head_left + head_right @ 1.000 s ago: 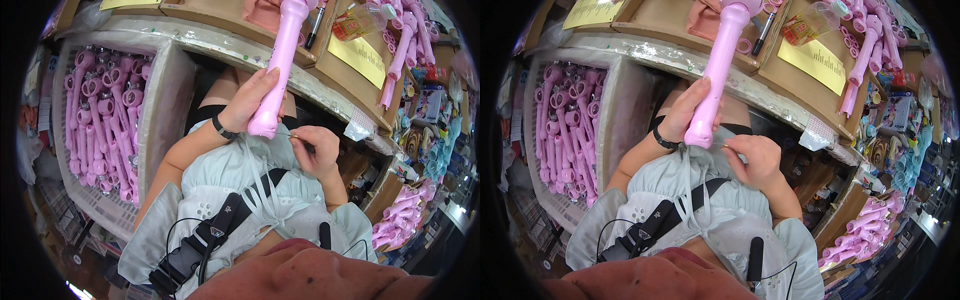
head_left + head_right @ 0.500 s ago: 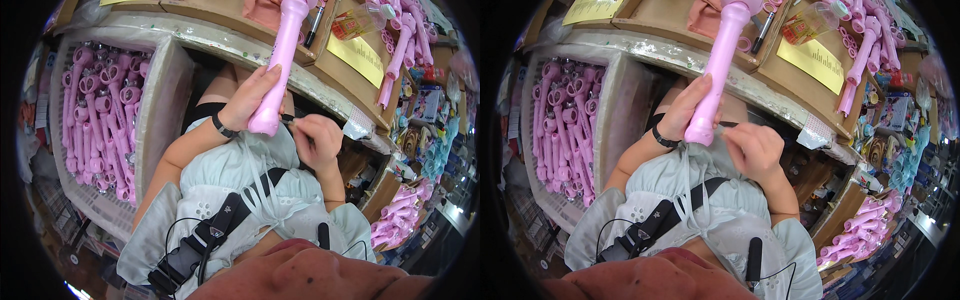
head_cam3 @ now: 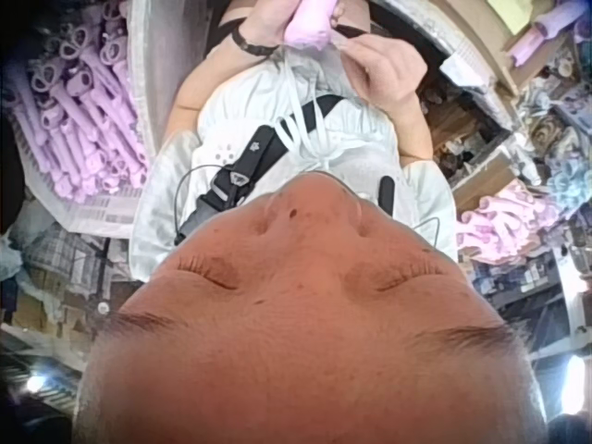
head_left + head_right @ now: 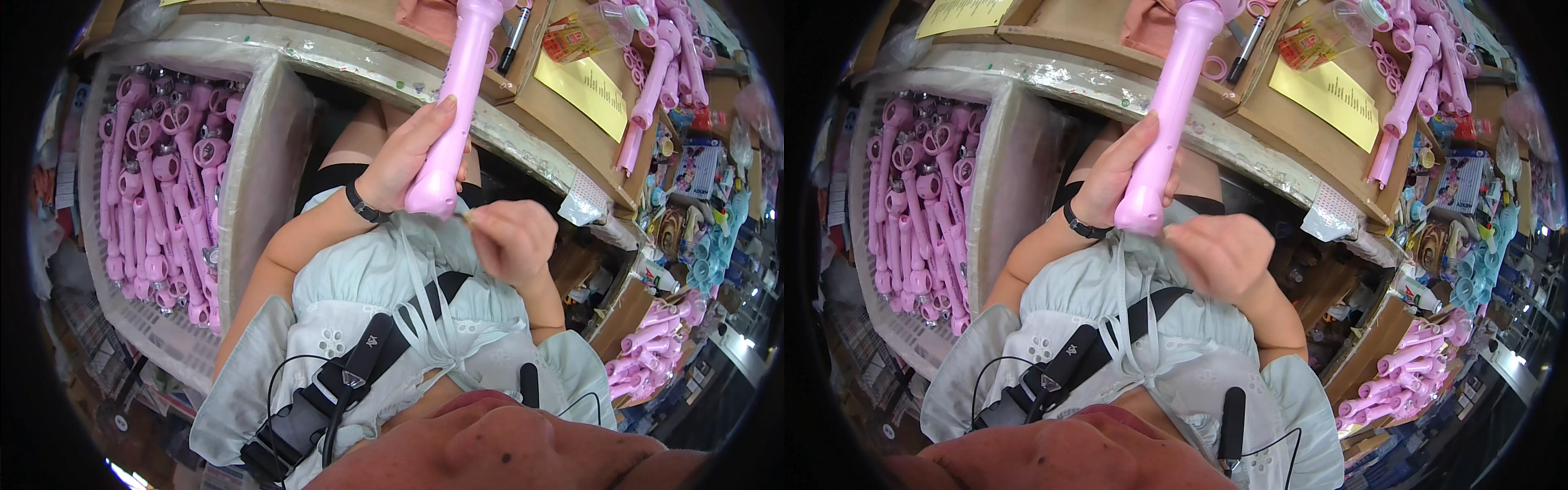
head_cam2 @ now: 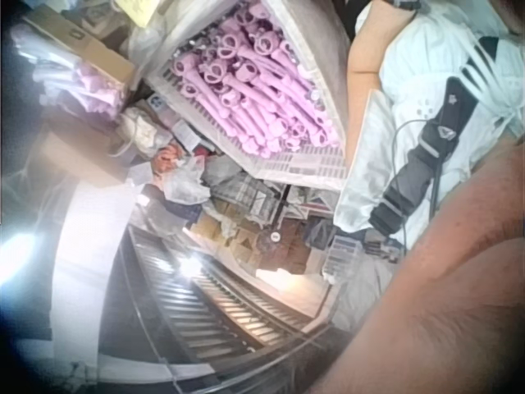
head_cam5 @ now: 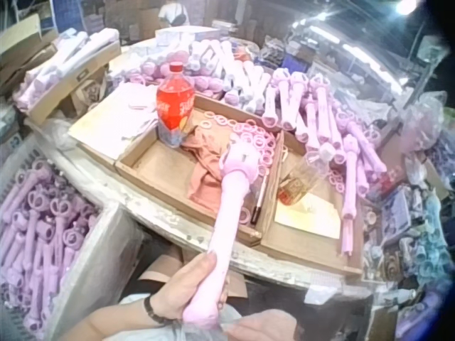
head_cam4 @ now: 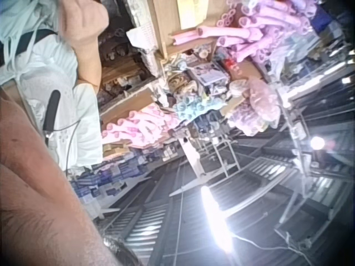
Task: The person assembles pink bubble maker toys by inserting a small metal rod into the handle, attaching a bubble wand, and testing the device. They repeat this process for multiple units, using a small brush to clean the handle opening before inserting the rod.
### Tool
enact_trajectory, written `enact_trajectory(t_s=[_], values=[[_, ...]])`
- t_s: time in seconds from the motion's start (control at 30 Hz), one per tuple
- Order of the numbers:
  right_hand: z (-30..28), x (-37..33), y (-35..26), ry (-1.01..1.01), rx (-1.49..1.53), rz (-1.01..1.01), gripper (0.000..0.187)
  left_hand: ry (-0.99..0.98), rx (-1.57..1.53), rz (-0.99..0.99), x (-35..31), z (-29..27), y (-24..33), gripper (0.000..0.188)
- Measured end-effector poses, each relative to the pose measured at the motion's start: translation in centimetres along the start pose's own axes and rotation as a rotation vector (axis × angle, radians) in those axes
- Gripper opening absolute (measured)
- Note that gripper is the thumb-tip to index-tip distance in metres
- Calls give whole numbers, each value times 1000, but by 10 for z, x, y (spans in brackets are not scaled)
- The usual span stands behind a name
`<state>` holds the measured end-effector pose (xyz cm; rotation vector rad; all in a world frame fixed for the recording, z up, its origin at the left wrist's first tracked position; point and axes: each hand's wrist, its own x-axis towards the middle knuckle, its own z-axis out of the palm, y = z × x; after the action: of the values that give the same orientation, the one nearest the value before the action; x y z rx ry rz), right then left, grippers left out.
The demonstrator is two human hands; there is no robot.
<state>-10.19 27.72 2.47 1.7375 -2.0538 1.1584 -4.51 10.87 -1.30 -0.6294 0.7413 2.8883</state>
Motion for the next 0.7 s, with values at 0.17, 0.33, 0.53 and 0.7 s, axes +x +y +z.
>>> enact_trajectory(t_s=[0.17,0.33,0.53,0.7], values=[[-1,1,0,55,-44,65,29,-14,22,22,-1,1,1,43],[-2,1,1,-12,-23,-27,30,-39,10,26,-1,1,1,42],[-1,2,1,-31,-19,-60,29,-44,33,34,-1,3,1,43],[0,2,1,-48,6,-116,29,-56,44,49,-1,4,1,44]])
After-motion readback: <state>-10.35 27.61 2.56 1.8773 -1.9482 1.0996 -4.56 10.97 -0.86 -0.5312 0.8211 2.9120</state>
